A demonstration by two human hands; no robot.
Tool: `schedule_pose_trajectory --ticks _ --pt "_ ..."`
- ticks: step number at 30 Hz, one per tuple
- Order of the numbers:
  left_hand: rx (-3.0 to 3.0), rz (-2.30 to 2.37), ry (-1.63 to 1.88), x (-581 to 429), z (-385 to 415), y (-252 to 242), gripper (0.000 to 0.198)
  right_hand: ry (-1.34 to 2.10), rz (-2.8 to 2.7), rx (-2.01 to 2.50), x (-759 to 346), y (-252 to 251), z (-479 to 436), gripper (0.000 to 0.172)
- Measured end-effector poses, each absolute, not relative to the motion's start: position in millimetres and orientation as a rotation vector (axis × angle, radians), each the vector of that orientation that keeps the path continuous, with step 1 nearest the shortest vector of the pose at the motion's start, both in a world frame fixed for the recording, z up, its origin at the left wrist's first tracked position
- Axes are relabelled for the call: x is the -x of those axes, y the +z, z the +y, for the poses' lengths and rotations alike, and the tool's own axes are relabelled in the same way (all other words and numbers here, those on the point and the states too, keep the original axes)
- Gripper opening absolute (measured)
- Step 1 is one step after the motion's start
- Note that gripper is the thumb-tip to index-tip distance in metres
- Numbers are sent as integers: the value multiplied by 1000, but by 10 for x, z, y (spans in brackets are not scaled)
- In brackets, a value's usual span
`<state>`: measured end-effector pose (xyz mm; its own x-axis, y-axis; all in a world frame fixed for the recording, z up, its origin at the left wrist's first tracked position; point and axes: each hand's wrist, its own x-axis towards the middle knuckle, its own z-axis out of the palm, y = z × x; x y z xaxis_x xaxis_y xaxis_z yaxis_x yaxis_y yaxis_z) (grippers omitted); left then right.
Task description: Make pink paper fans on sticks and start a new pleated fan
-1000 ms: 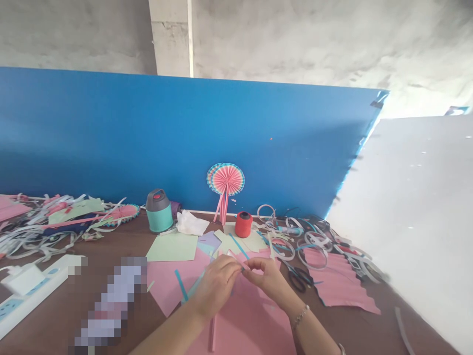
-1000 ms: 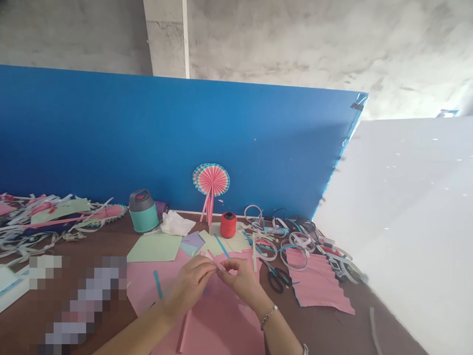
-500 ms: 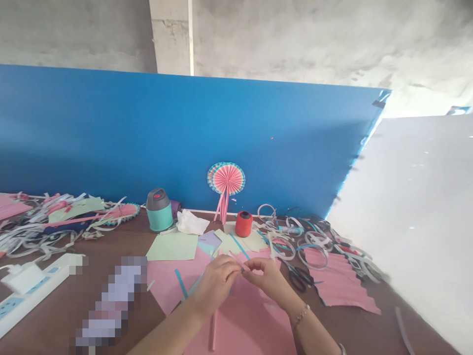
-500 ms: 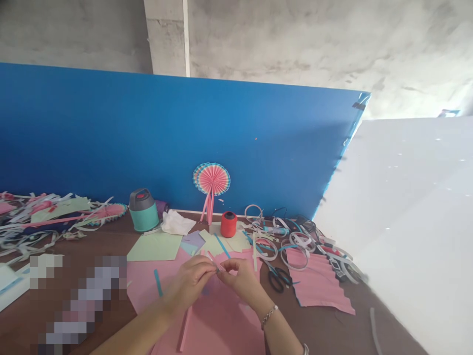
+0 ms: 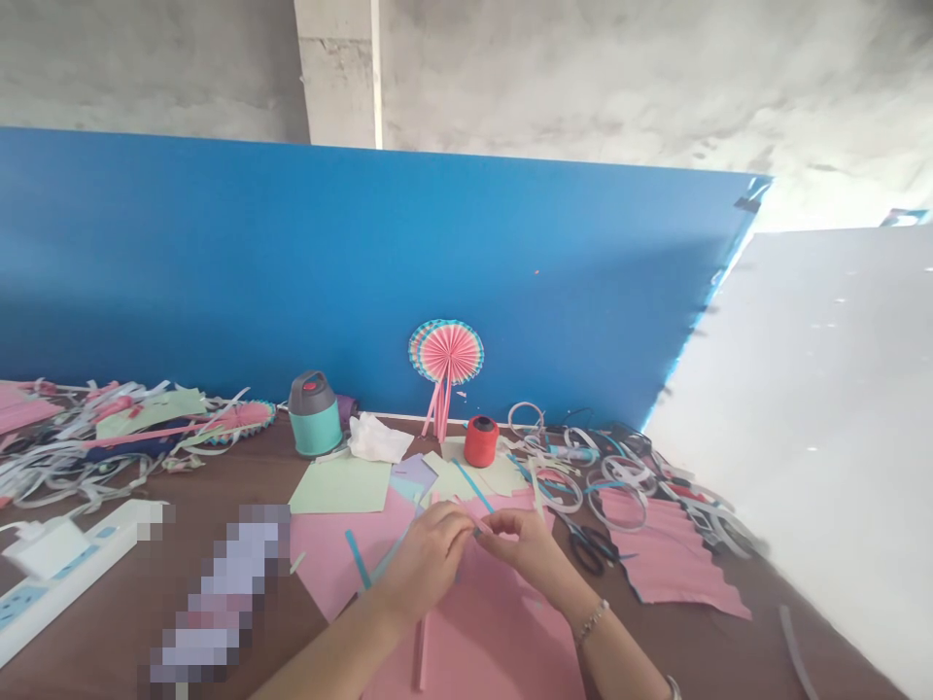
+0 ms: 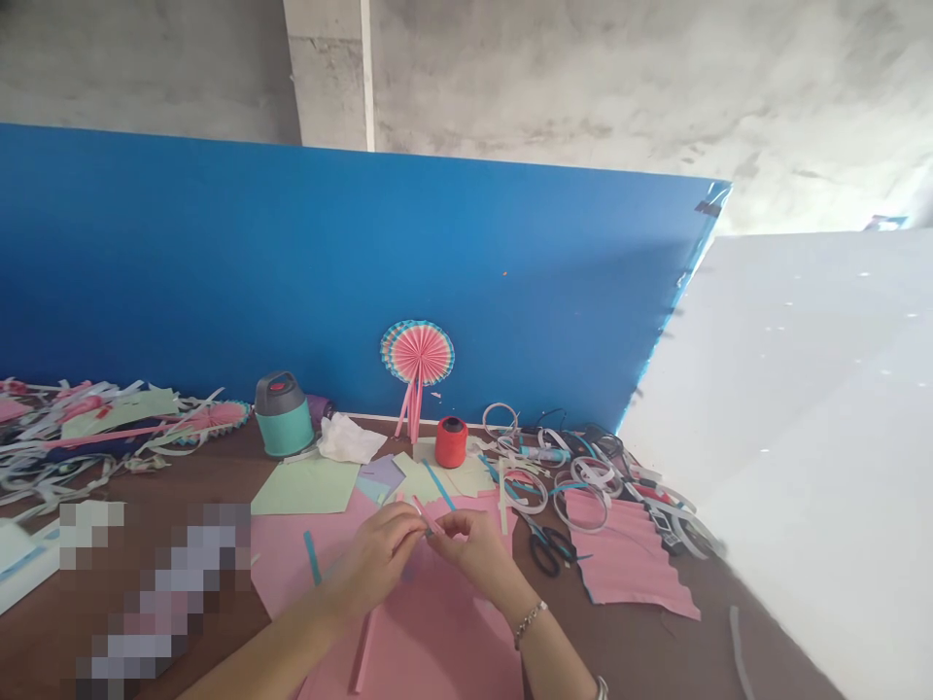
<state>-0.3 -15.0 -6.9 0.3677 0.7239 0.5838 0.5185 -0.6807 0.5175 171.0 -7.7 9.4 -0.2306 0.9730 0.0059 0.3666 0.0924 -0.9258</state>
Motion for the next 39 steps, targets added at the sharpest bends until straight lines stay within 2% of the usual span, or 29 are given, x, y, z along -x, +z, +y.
schedule_pose_trajectory --ticks 12,15,18,20,24,28,33,36,39 --pt "-2426 1191 1255 -10 -150 -106 20 1180 -1566 1343 -1683 127 -72 25" --pt "-2104 1318 1386 59 -46 -111 15 1273 -1487 1353 -1712 106 -61 18" --pt "-1523 1570 1509 208 107 -110 13 1362 -1404 1283 -1751 113 -61 16" --pt "-1183 1641 1574 320 198 -112 19 1408 -1341 1206 -1767 137 -72 18" --pt "-1026 1691 1562 411 250 -101 34 1467 -1233 1122 -1763 173 -107 20" --pt "-1065 1460 1488 257 113 -72 41 1526 -1153 1109 -1716 158 -137 23" --pt "-1075 1016 1163 -17 -132 -58 44 1535 -1239 1077 -1610 149 -166 25" --pt "-904 846 1161 -73 -146 -24 36 1486 -1328 1129 -1569 130 -169 29" --pt "-618 719 1346 48 -2 36 23 1459 -1361 1212 -1592 84 -138 36"
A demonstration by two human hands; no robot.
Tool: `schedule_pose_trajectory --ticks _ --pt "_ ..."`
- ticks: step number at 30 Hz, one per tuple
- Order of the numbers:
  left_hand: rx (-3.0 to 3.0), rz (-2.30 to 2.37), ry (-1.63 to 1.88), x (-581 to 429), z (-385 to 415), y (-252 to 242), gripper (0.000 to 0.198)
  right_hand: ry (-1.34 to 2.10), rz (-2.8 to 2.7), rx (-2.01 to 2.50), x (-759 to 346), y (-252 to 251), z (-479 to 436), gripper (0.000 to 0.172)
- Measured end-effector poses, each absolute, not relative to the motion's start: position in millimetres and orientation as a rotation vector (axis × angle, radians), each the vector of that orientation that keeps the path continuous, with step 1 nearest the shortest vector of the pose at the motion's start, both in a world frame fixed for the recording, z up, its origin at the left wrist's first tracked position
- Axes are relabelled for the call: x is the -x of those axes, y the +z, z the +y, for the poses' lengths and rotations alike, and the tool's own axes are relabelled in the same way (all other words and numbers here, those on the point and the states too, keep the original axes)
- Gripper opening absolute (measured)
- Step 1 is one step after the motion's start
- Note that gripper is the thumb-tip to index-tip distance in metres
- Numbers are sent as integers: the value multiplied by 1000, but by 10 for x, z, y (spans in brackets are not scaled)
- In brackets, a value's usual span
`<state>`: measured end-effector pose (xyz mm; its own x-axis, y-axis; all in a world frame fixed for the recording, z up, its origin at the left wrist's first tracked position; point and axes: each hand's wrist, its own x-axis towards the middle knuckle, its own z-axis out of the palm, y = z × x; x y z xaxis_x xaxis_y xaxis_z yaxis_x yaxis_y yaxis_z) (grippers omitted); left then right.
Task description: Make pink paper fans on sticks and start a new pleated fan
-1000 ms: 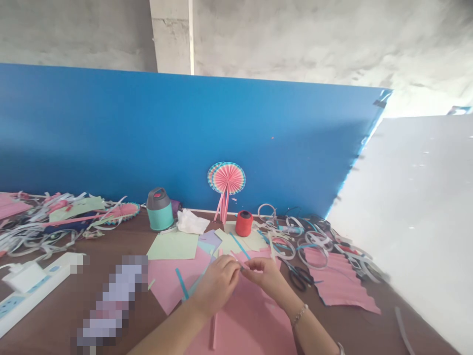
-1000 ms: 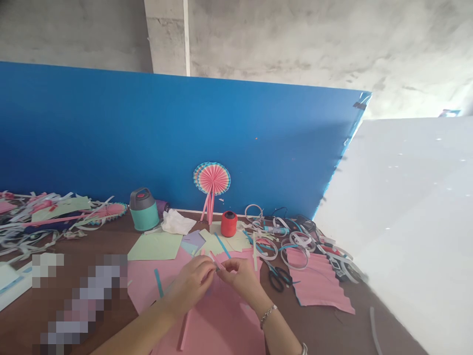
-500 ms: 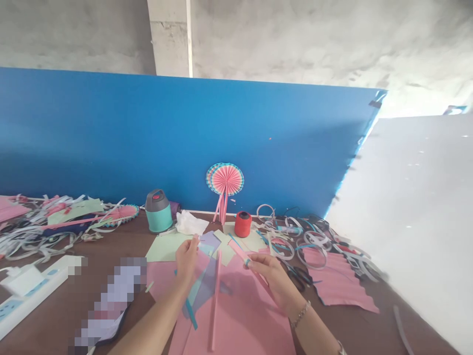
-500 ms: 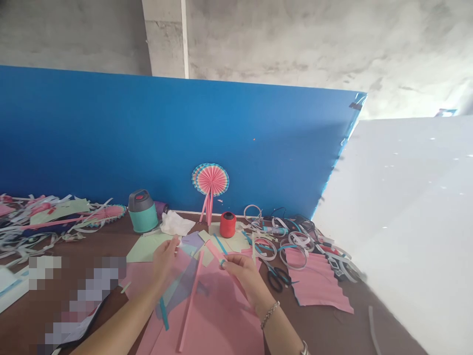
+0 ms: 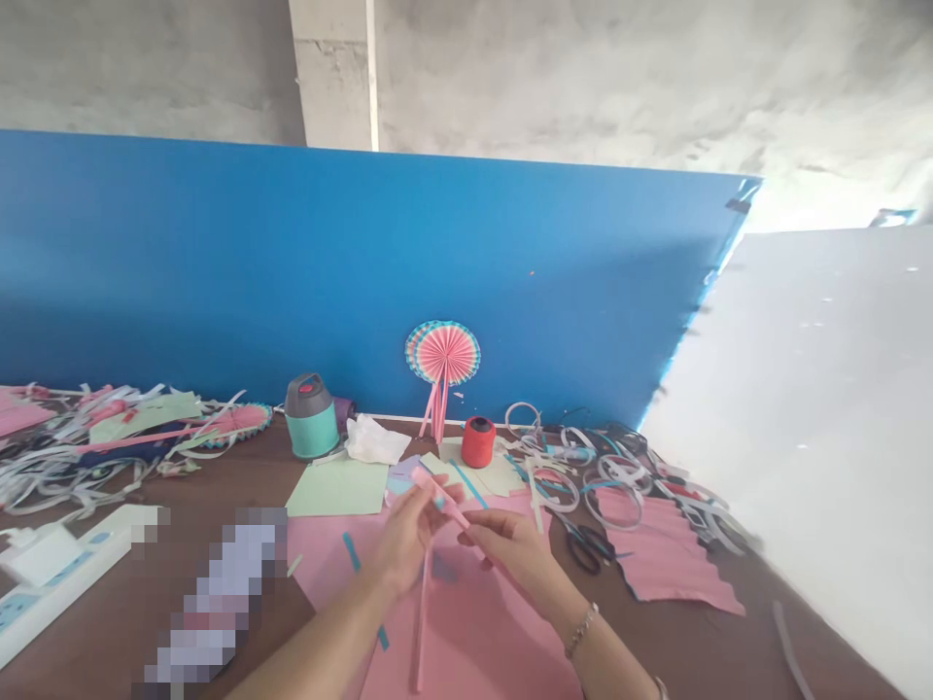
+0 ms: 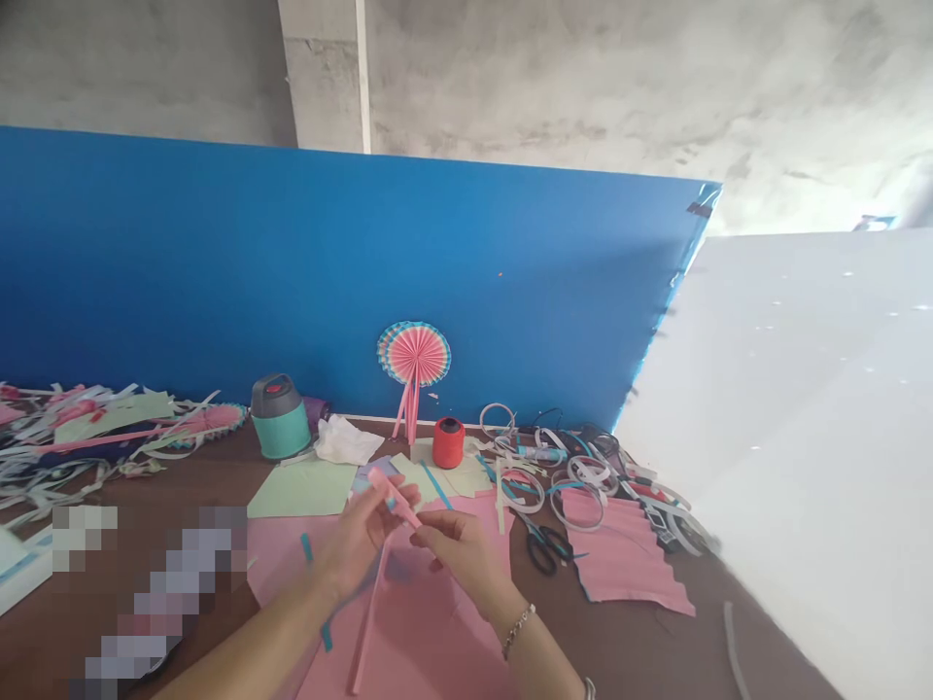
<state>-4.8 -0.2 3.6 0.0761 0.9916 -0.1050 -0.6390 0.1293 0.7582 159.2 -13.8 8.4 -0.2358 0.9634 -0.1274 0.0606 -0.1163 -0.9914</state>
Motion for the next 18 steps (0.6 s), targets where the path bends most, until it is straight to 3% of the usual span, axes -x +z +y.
schedule_pose_trajectory --ticks 3,6,13,18 --pt "-346 641 1504 315 206 79 14 1379 -1322 1278 -1656 15 -67 42" --pt "-191 586 1557 570 344 73 20 1203 -1379 1427 -1668 -54 29 36" --pt "-217 566 1387 666 362 7 20 748 -1933 1734 -1240 -12 193 33" --pt "-249 627 1321 610 354 -9 15 645 -1887 1937 -944 -50 267 13"
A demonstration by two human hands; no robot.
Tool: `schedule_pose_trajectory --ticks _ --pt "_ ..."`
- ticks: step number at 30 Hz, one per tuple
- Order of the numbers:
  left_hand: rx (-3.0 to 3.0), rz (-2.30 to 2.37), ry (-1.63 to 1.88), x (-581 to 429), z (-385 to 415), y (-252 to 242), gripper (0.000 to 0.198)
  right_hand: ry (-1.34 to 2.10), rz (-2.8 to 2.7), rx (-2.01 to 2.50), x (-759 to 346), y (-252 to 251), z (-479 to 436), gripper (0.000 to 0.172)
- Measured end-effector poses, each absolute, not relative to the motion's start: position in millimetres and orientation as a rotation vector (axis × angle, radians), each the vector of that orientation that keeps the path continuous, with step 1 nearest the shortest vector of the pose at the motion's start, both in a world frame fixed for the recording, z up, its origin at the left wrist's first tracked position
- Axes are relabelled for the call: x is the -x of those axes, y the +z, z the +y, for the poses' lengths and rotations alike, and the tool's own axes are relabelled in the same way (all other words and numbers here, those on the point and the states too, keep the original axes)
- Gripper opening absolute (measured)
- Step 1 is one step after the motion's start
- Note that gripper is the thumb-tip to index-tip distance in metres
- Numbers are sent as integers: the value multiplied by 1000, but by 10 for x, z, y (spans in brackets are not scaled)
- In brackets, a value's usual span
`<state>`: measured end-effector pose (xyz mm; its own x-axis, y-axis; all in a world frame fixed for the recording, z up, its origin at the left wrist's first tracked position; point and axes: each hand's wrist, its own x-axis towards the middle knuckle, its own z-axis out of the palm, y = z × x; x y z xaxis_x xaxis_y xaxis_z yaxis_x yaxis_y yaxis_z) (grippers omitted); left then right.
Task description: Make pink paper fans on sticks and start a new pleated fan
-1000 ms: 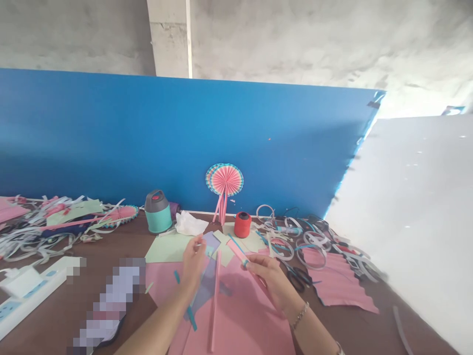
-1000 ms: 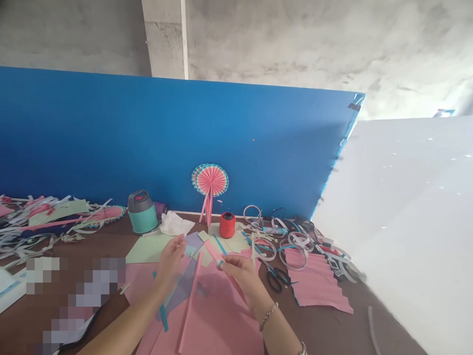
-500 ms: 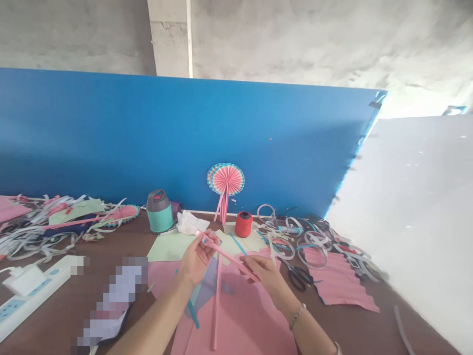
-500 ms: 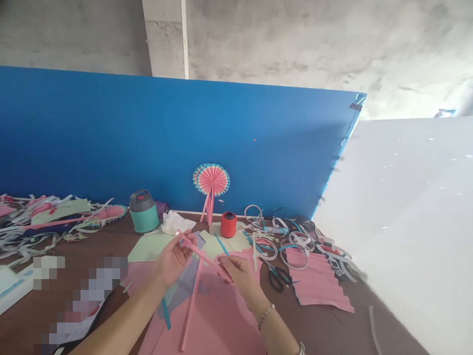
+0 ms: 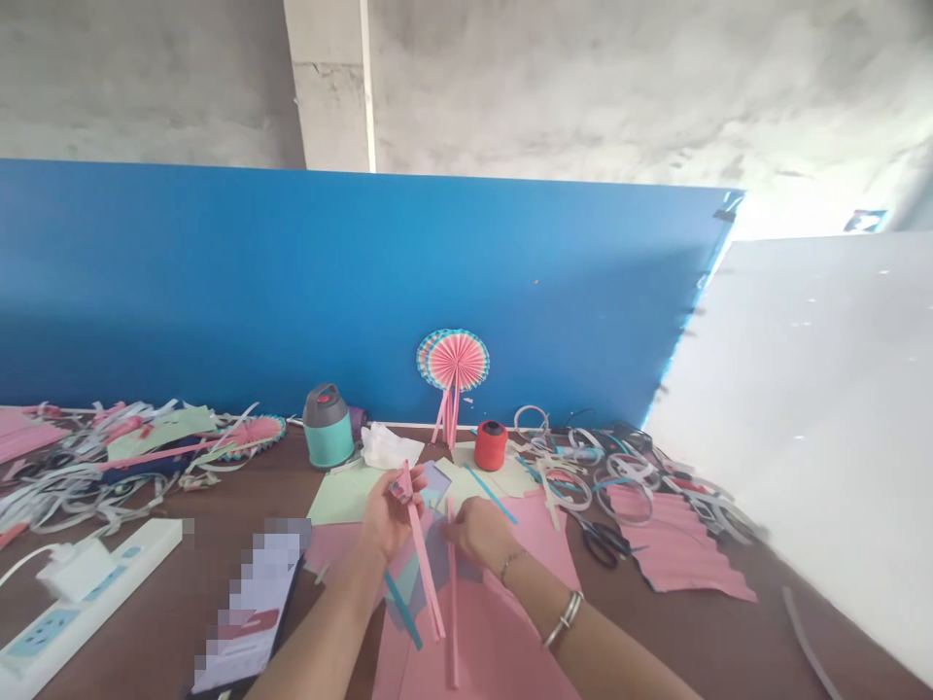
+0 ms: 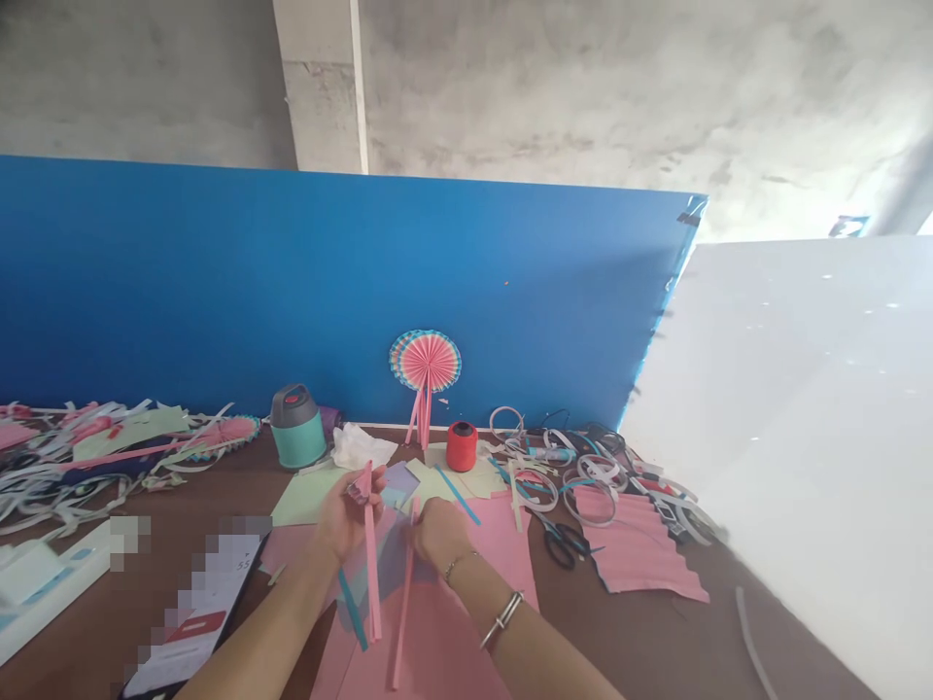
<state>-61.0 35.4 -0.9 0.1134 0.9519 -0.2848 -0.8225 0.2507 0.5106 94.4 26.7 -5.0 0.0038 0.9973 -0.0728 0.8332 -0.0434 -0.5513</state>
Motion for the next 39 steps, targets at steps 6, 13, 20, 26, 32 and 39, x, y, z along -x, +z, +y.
schedule_pose_trajectory --ticks 6,13,20,26,32,39 --pt "-283 675 1262 535 350 -43 17 712 -1809 1787 -1062 -57 283 11" --pt "-438 643 1122 378 187 21 26 873 -1524 1373 -1282 147 139 17" --pt "-540 664 1049 302 35 106 40 1396 -1190 1128 -1332 117 -3 25" --pt "-698 676 1079 263 -20 158 37 1512 -1155 1024 -1408 133 -28 26" --pt "-929 785 1235 191 -84 264 36 1564 -992 887 -1503 118 -27 27" --pt "-1080 765 1325 71 -195 283 34 1528 -1091 893 -1360 243 -222 24"
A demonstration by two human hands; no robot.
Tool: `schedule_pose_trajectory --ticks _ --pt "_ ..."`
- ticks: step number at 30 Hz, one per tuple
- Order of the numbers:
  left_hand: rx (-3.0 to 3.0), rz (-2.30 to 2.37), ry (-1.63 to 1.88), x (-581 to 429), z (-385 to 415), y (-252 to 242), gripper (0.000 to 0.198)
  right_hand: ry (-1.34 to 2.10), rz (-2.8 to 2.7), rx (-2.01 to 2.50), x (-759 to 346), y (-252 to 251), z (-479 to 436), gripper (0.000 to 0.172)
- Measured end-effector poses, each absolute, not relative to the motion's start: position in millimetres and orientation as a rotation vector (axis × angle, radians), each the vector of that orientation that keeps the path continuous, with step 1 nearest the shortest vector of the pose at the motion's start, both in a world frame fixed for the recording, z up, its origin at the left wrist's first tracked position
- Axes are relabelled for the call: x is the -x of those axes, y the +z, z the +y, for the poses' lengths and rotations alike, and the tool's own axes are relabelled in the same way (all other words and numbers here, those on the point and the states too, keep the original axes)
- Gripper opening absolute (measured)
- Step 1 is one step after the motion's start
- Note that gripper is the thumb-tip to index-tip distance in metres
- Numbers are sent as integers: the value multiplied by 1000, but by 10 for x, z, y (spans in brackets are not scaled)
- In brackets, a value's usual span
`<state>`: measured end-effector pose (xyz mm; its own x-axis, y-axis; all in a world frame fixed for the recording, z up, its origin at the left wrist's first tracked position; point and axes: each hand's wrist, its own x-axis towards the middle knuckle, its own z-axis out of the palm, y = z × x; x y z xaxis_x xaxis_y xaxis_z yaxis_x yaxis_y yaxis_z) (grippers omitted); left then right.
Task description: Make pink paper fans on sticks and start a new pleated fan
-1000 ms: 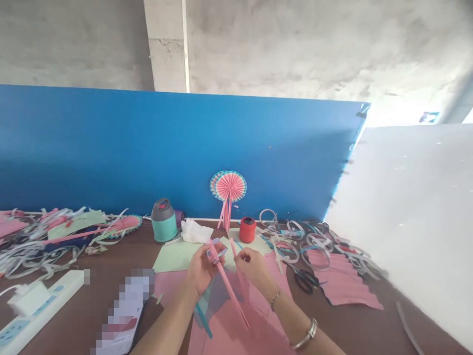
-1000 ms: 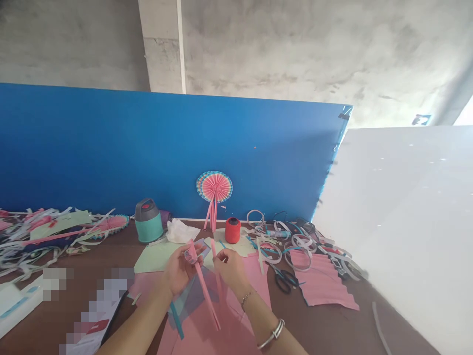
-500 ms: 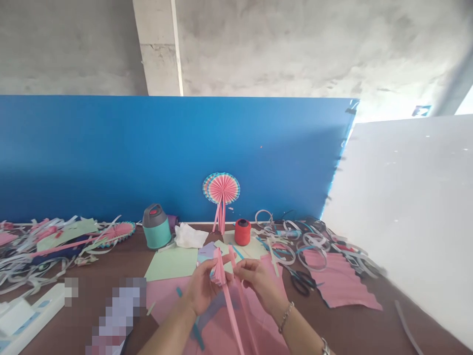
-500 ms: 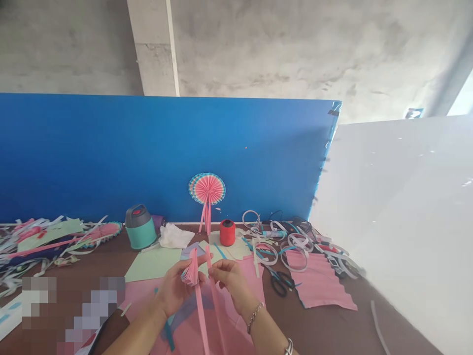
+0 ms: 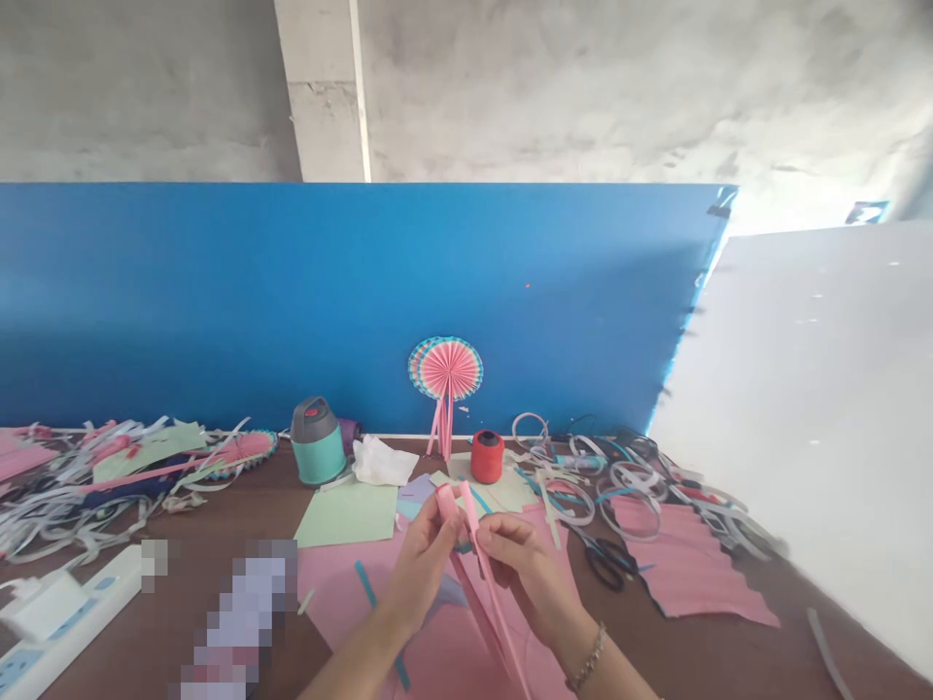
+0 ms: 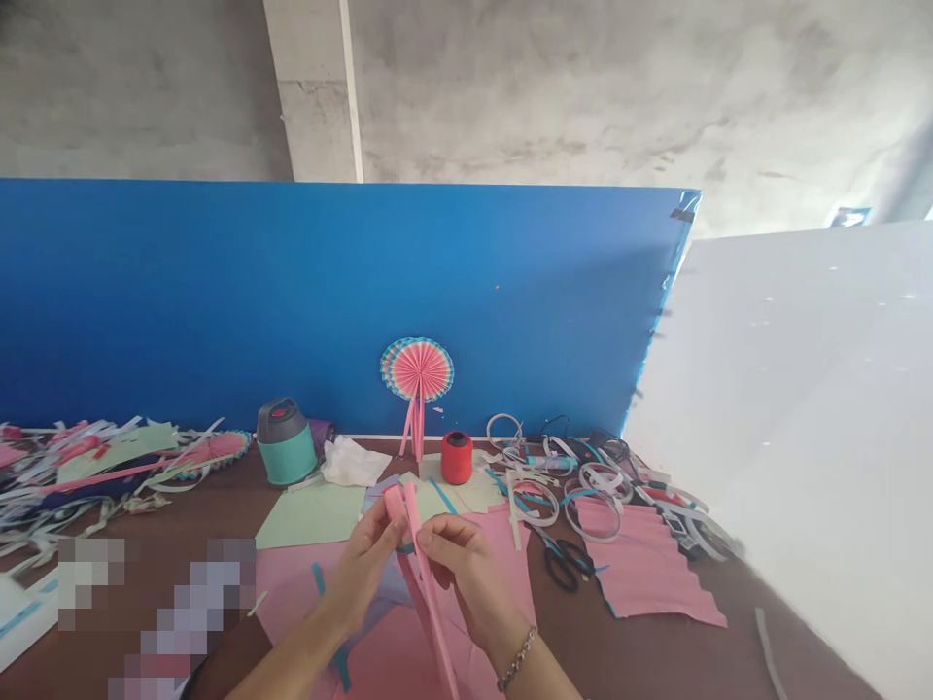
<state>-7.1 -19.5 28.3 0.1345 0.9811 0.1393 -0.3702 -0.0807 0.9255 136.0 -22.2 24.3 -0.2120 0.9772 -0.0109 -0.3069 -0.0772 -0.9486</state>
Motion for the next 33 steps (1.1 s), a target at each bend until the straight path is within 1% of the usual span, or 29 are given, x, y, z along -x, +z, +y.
schedule_pose_trajectory --ticks 4,7,10,15,20,24,28,33 --pt "-1023 724 1287 68 -181 222 32 1504 -1118 915 -1331 270 -269 24" --pt "-991 731 1290 76 -165 187 34 1471 -1111 917 -1333 271 -268 24" --pt "-986 732 1305 74 -173 209 37 1443 -1108 951 -1329 291 -267 25" --pt "-905 645 1284 50 -196 264 34 1441 -1142 1006 -1294 316 -265 24" --pt "-727 635 1291 46 -156 169 32 1448 -1153 1035 -1248 282 -256 24" --pt "-683 645 1295 56 -129 91 35 1458 -1205 1024 -1223 239 -261 24" --pt "-689 676 1344 62 -125 46 35 1448 -1227 1034 -1197 235 -279 26" --pt "-718 725 1361 56 -153 58 31 1451 -1181 1045 -1156 305 -310 35"
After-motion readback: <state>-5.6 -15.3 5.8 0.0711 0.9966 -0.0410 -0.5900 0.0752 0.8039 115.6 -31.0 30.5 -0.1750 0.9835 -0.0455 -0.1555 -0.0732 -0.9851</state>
